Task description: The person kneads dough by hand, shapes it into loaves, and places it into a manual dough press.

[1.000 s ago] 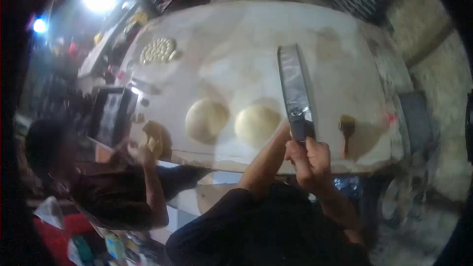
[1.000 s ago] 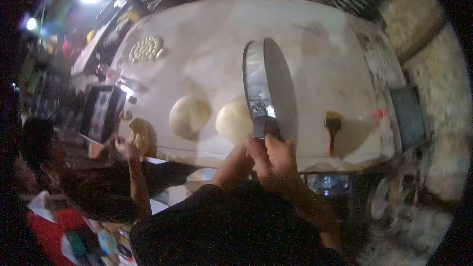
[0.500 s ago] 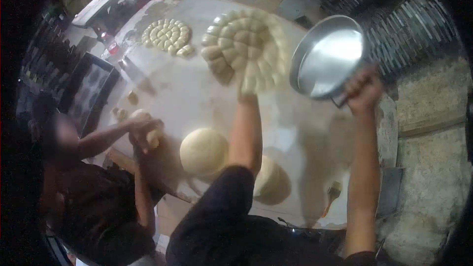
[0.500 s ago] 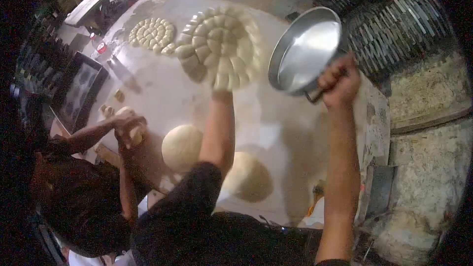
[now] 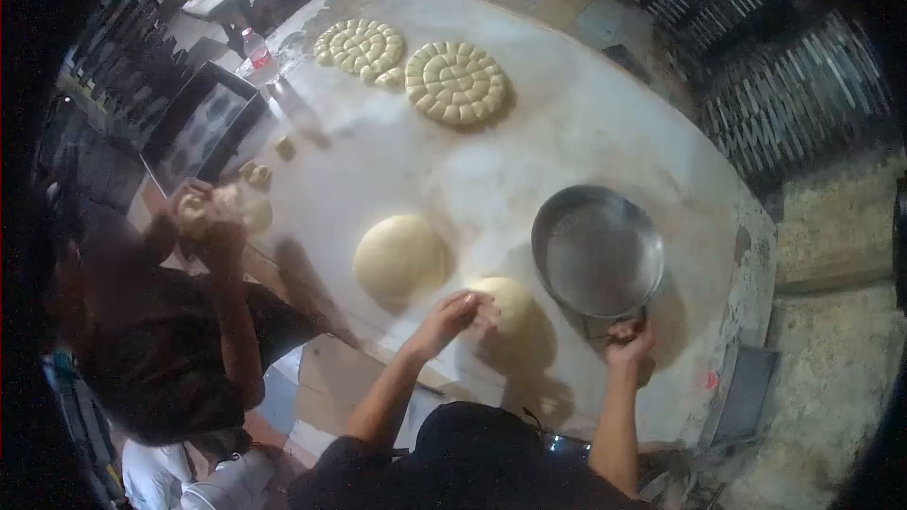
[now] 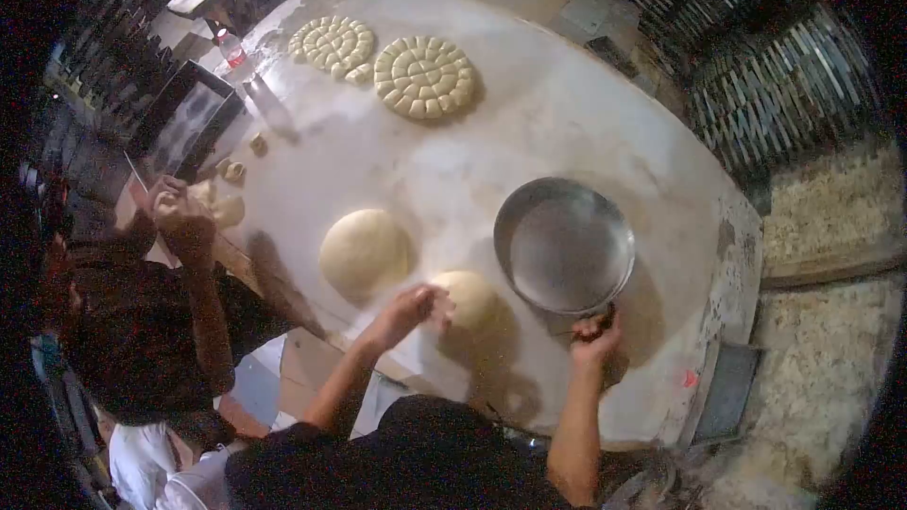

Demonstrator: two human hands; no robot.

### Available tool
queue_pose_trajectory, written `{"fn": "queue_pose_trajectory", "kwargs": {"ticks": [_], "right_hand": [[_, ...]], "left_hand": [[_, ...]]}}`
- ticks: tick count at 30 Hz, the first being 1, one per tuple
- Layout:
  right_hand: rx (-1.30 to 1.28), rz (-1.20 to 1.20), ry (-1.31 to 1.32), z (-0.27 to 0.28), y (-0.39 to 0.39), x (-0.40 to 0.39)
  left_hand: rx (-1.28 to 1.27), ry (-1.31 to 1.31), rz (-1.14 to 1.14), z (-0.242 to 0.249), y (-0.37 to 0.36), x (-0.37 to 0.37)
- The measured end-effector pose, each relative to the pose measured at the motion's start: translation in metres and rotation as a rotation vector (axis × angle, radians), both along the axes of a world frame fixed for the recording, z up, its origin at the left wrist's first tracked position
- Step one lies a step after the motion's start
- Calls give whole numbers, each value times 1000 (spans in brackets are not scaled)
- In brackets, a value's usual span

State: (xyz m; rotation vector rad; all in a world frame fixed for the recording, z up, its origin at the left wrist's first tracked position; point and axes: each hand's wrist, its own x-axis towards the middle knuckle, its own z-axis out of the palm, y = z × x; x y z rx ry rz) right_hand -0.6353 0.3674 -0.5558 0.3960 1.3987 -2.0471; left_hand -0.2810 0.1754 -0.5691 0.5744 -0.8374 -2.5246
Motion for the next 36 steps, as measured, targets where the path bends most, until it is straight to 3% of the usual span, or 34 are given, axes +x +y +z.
{"fn": "queue_pose_trajectory", "kwargs": {"ticks": [3, 5, 7, 8, 10, 11, 12, 15, 16, 17, 20, 21, 23, 24, 26, 28, 32, 36], "right_hand": [[202, 49, 1, -97, 88, -4], [576, 283, 310, -116, 140, -4], [1124, 692, 888, -75, 167, -5], [1195, 675, 760, -43, 170, 3], [1496, 598, 923, -9, 182, 23], [1644, 547, 995, -7, 194, 28], [1749, 343, 1289, -62, 222, 23], [1325, 386, 1141, -113, 266, 3], [1331, 494, 967, -116, 274, -2], [1324, 504, 965, -119, 287, -3], [1312, 541, 941, -58, 307, 3], [1203, 497, 860, -50, 320, 3], [976, 407, 724, -43, 348, -2], [878, 284, 838, -48, 364, -4], [527, 56, 514, -42, 381, -9], [229, -204, 337, -38, 370, -8], [249, -40, 333, -46, 329, -22], [130, 174, 527, 19, 231, -8]], "left_hand": [[-294, -129, -33, 37, -9, -35], [-510, -251, -27, 62, -7, -55], [-478, -221, -16, 79, 15, -66], [-486, -241, -7, 84, 34, -69], [-473, -313, 15, 89, 78, -80], [-458, -364, 24, 84, 106, -84], [-440, -466, 47, 78, 138, -88], [-425, -618, -178, 25, 207, -90], [-449, -676, -206, 17, 219, -91], [-465, -731, -238, 8, 232, -89], [-538, -853, -238, -18, 250, -96], [-563, -894, -196, -19, 252, -103], [-803, -862, -85, -77, 241, -120], [-900, -864, -25, -93, 235, -141], [-1019, -974, 57, -93, 230, -176], [-1061, -1187, 103, -73, 227, -202], [-1058, -1282, 7, -88, 226, -199], [-1150, -1109, -74, -90, 212, -148]]}}
